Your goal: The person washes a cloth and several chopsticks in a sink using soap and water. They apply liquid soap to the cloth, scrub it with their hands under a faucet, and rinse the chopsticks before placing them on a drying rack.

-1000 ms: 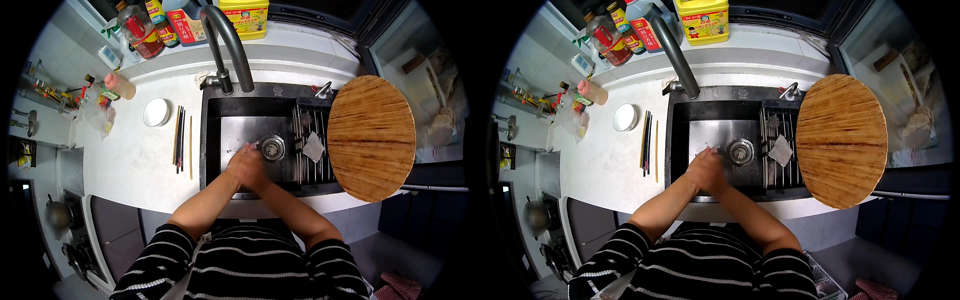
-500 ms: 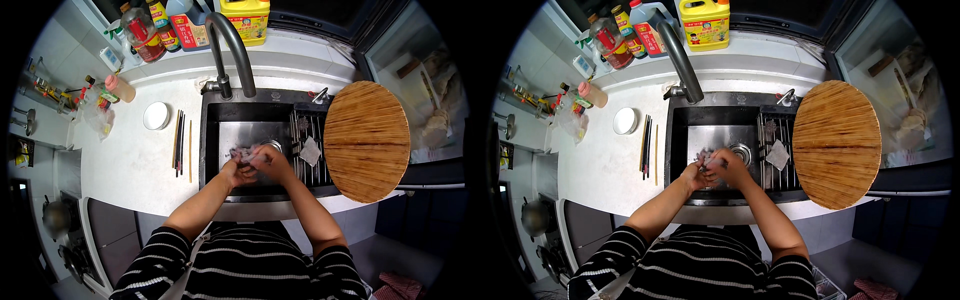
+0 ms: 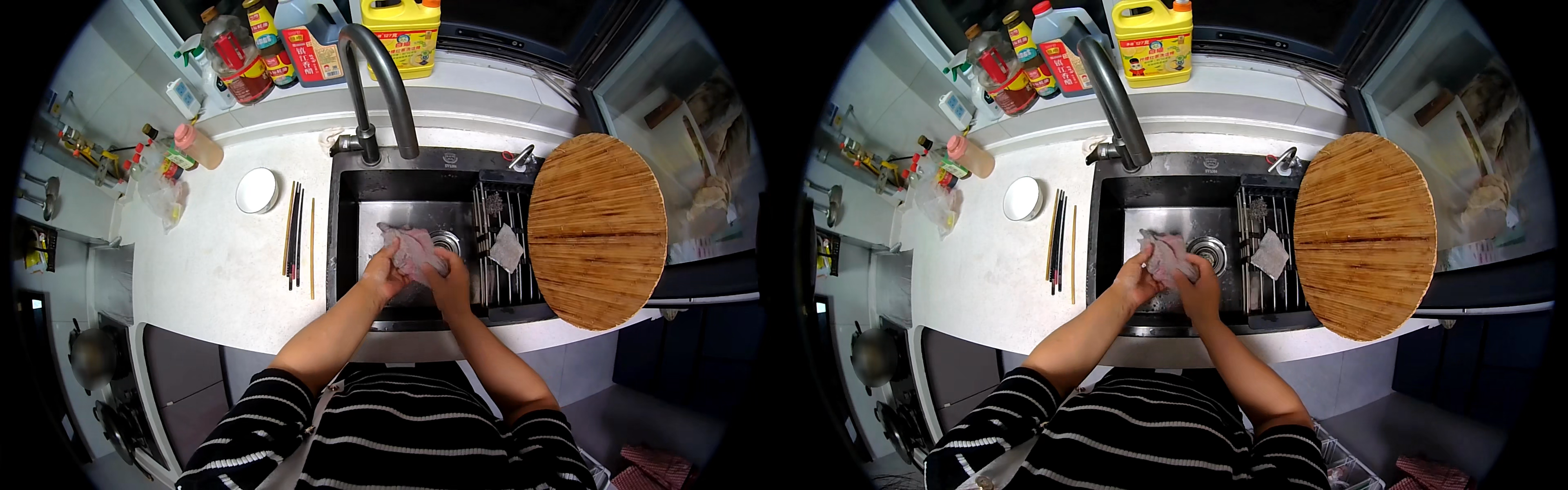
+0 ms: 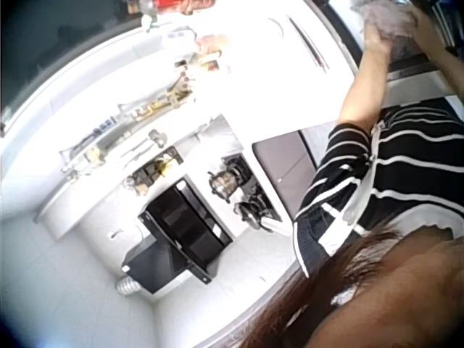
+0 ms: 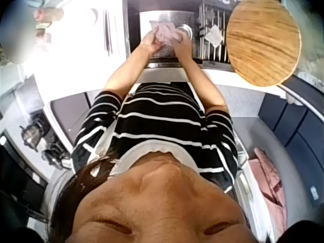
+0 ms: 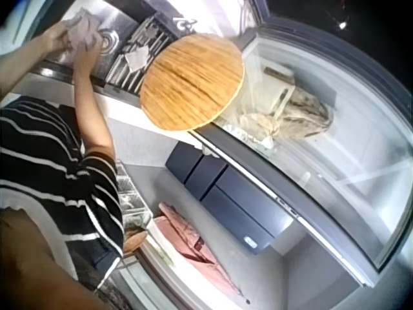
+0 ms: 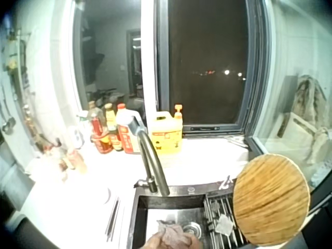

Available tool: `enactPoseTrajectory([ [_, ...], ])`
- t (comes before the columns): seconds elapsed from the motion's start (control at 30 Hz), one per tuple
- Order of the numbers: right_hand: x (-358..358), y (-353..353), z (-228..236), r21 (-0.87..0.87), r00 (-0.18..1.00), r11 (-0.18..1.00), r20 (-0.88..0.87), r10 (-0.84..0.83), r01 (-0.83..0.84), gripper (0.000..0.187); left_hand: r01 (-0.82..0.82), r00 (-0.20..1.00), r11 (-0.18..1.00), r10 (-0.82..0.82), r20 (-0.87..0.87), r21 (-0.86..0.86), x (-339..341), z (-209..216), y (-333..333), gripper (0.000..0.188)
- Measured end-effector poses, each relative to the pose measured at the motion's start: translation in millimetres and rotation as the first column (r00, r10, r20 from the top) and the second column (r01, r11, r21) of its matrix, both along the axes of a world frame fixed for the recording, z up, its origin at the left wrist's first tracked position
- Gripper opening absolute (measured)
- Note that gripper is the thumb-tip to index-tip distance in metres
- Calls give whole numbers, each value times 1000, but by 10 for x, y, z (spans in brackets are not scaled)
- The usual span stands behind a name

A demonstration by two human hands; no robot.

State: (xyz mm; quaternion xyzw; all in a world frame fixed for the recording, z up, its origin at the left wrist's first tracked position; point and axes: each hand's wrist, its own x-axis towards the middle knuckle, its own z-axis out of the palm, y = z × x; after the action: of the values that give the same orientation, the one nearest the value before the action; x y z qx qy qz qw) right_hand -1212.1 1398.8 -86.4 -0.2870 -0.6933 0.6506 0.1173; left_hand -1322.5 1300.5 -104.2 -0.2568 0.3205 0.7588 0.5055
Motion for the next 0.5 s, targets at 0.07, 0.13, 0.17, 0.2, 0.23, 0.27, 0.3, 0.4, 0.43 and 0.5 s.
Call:
enactPoseTrajectory([
  [0.07, -113, -23, 104, 249, 980, 957, -90, 176, -149, 47, 70, 995, 995, -74, 64, 72, -72, -43, -57, 52],
  [0.13, -212, -181, 455, 234, 921, 908, -97, 377, -347, 45, 147, 970, 954, -190, 148, 262, -180, -366, -149, 57],
  [0.17, -215, -207, 447, 229, 897, 893, -132, 422, -387, 45, 79, 952, 941, -169, 254, 328, -188, -481, -162, 53],
  [0.2, -210, -237, 432, 225, 869, 876, -167, 465, -426, 45, 4, 920, 923, -153, 359, 385, -181, -560, -183, 50],
  [0.23, -205, -253, 422, 223, 838, 857, -203, 507, -465, 44, -78, 876, 900, -144, 460, 430, -168, -635, -208, 46],
  [0.27, -197, -186, 538, 44, 901, 923, -207, 382, -381, 37, -168, 820, 871, -136, 556, 461, -154, -674, -249, 43],
  [0.3, -171, -34, 330, -51, 961, 967, -136, 242, -251, 31, -36, 933, 934, -96, 347, 356, -106, -577, -229, 42],
  [0.4, -137, 175, -145, 6, 997, 998, 51, -55, 55, 21, 13, 1000, 996, -12, -12, 83, 51, -367, -126, 43],
  [0.43, -100, 113, -198, 214, 996, 975, 52, -75, 62, 22, -11, 1000, 996, 9, 18, 90, 62, -351, -114, 44],
  [0.5, -146, -98, -54, 516, 989, 854, -144, 16, 62, 26, -64, 995, 994, 56, 80, 94, 79, -220, -103, 47],
])
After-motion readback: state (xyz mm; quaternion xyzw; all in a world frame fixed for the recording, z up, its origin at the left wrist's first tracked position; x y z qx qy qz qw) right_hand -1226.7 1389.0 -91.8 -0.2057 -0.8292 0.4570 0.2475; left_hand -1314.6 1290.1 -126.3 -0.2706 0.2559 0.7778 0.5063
